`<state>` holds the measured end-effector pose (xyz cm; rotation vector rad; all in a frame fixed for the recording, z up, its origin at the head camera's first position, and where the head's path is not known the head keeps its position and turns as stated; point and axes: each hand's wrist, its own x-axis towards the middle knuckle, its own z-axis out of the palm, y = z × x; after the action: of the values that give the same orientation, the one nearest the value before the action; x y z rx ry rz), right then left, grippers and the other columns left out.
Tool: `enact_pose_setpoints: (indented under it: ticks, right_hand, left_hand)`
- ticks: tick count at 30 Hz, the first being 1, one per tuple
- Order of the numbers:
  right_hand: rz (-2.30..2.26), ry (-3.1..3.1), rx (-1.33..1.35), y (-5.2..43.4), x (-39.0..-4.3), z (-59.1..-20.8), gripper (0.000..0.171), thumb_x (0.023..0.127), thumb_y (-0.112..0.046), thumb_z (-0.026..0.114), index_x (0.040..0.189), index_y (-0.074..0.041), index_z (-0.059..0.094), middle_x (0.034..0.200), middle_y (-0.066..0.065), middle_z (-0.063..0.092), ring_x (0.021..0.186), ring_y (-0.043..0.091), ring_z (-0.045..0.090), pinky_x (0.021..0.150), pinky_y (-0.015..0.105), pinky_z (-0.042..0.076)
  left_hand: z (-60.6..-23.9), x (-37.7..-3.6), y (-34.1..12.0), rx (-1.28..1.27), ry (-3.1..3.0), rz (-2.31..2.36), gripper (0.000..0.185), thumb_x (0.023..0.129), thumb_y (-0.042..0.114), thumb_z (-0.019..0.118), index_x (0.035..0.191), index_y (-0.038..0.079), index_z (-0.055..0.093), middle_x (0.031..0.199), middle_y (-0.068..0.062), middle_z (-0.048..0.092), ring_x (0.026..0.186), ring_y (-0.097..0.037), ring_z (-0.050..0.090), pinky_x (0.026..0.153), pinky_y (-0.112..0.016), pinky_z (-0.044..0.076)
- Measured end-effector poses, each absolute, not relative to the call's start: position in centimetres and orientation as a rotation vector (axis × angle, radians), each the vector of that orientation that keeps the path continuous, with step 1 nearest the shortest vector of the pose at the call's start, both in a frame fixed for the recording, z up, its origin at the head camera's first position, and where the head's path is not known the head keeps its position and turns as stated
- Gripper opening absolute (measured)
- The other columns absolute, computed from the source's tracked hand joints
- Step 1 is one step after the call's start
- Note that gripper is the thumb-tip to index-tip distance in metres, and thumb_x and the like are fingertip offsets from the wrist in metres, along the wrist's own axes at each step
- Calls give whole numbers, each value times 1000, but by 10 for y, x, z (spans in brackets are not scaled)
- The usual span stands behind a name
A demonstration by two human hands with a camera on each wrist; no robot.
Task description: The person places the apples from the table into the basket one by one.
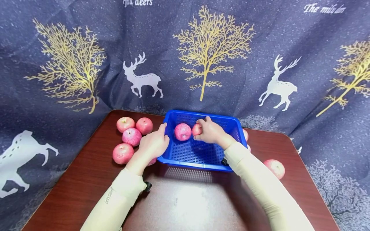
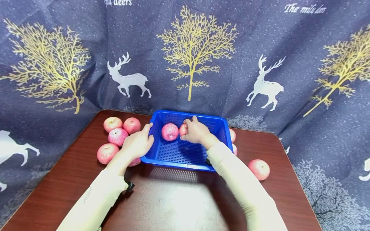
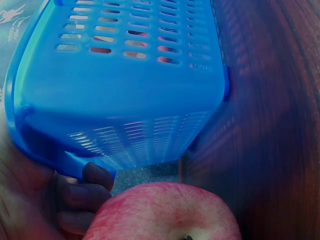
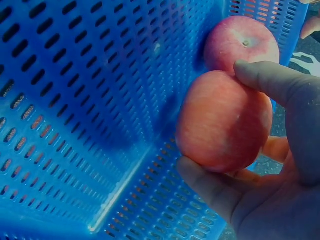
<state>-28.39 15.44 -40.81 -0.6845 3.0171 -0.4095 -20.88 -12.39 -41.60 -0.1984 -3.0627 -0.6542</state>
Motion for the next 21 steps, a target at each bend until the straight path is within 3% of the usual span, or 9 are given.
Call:
enact_pose_setpoints:
  ticks: [11, 16, 19, 21]
  right_hand:
    - [-432, 2956, -644, 149, -288, -411, 83, 89, -42, 90, 153, 0, 59, 138, 29, 57, 110, 44, 72, 100, 57, 58]
    - [-472, 2993, -730, 165, -330, -462, 96, 82, -68, 87, 152, -7, 61, 132, 22, 58, 101, 37, 72, 93, 56, 60]
    - [-517, 2987, -760, 169, -343, -478, 101, 79, -73, 86, 153, -10, 60, 131, 21, 57, 100, 35, 71, 92, 53, 60]
    - [-500, 2997, -767, 163, -335, -472, 95, 81, -67, 87, 150, -6, 61, 130, 22, 58, 100, 37, 72, 92, 52, 60]
  left_hand:
    - [-417, -208, -123, -183, -3060, -658, 65, 113, 36, 52, 172, 16, 36, 131, -22, 76, 102, -42, 77, 81, -59, 62]
    - [-415, -208, -123, -185, -3062, -656, 65, 113, 36, 51, 172, 16, 36, 131, -22, 76, 103, -42, 76, 81, -59, 62]
    - [-415, -207, -123, -182, -3063, -654, 65, 113, 36, 51, 173, 16, 36, 132, -22, 75, 104, -43, 76, 82, -60, 62]
    - [-415, -207, -123, -182, -3064, -651, 65, 113, 37, 51, 173, 16, 36, 132, -22, 75, 104, -43, 76, 82, -60, 62]
